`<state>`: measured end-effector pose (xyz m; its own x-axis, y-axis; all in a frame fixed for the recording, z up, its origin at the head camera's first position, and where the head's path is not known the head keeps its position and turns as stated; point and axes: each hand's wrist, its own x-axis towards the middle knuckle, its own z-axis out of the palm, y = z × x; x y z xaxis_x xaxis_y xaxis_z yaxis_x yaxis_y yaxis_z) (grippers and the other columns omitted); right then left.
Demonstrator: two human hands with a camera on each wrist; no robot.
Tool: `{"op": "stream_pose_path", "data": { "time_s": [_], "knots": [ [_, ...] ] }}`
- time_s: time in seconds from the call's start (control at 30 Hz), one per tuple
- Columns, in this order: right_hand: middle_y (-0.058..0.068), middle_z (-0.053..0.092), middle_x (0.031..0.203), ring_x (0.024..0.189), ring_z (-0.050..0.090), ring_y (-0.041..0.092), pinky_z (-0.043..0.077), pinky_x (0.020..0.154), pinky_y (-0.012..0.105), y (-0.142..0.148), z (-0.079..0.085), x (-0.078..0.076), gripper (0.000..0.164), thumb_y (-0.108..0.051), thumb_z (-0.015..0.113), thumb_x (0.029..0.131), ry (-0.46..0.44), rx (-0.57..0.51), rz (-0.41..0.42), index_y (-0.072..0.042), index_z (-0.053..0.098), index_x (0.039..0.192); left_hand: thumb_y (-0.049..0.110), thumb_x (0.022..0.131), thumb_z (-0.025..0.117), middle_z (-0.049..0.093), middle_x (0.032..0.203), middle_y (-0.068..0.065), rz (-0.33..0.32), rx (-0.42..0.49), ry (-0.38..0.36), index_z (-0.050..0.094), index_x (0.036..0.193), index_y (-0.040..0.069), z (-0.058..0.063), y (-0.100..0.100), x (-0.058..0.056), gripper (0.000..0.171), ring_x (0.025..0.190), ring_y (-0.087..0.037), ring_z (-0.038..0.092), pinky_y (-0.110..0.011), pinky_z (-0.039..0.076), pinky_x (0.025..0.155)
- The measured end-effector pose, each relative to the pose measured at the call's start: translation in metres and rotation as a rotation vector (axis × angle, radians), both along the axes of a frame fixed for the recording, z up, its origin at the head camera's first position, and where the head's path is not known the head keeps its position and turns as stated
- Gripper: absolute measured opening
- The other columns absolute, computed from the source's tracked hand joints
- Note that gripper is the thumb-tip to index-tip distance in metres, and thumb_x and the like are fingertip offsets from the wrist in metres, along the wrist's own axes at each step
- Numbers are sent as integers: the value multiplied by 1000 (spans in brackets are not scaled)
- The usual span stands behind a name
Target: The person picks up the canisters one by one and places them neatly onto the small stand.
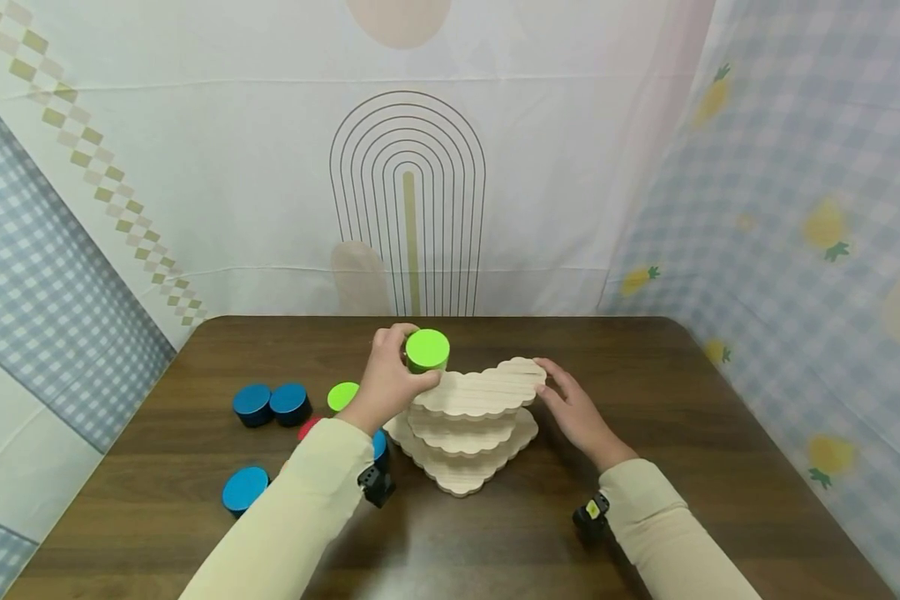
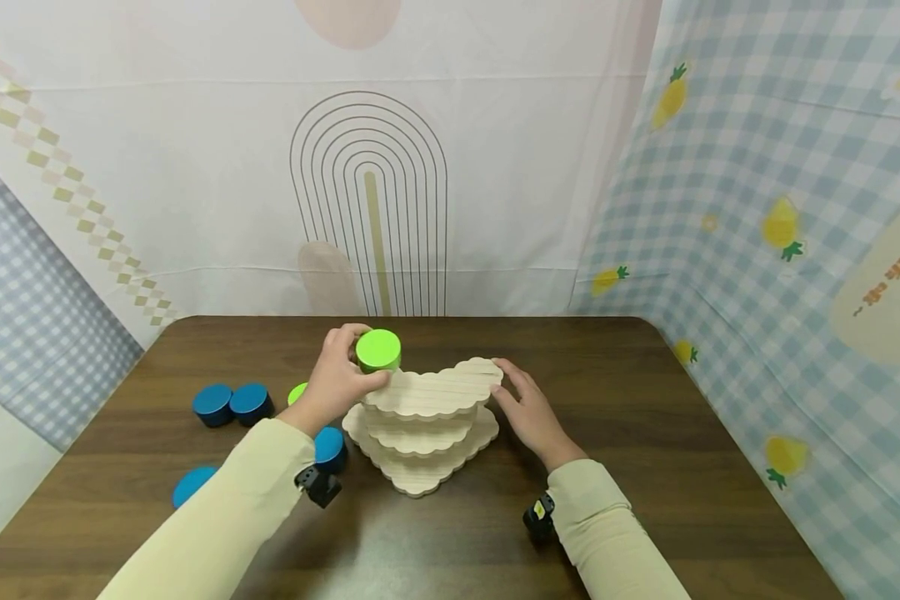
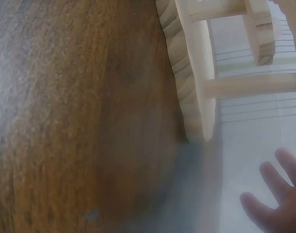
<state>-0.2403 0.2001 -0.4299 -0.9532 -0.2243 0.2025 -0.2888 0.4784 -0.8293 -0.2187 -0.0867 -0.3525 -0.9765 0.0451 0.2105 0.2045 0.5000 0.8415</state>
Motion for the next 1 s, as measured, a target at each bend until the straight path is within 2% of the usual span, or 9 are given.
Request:
{"op": "stream_pose_path", "data": {
  "time_s": [0.3,0.33,0.53,0.6,1.0],
  "knots": [
    [21,30,151,132,36,42,31,105,60,1,-1,3,53,-35,43,103,0,2,10,-8,35,148,15,73,78,41,120,-16,-13,9,-6,49,127,7,1,28,-9,62,105,-29,50,-46,43,92],
    [22,29,152,132,35,42,31,105,60,-1,4,6,53,-33,43,103,-16,0,15,-6,34,148,15,73,78,41,120,-16,-17,11,-9,49,127,7,1,32,-10,62,106,-29,49,-46,43,93],
    [21,28,153,135,32,41,27,109,58,-1,5,4,50,-25,43,104,-49,-8,14,-5,33,148,15,74,79,40,121,-15,-56,17,-35,48,128,9,3,52,-15,62,105,-27,50,-45,45,93],
    [19,29,153,135,33,39,28,109,57,1,-1,1,51,-30,44,104,-35,0,10,-8,34,148,16,75,78,40,121,-14,-66,6,-40,48,128,10,4,58,-16,62,104,-27,51,-44,45,92],
    [16,34,151,138,30,37,26,110,57,2,2,1,50,-34,43,103,-31,42,13,-11,37,147,20,77,78,42,120,-13,-131,-94,-47,48,130,10,1,85,-19,61,103,-24,51,-40,48,88]
  ]
}}
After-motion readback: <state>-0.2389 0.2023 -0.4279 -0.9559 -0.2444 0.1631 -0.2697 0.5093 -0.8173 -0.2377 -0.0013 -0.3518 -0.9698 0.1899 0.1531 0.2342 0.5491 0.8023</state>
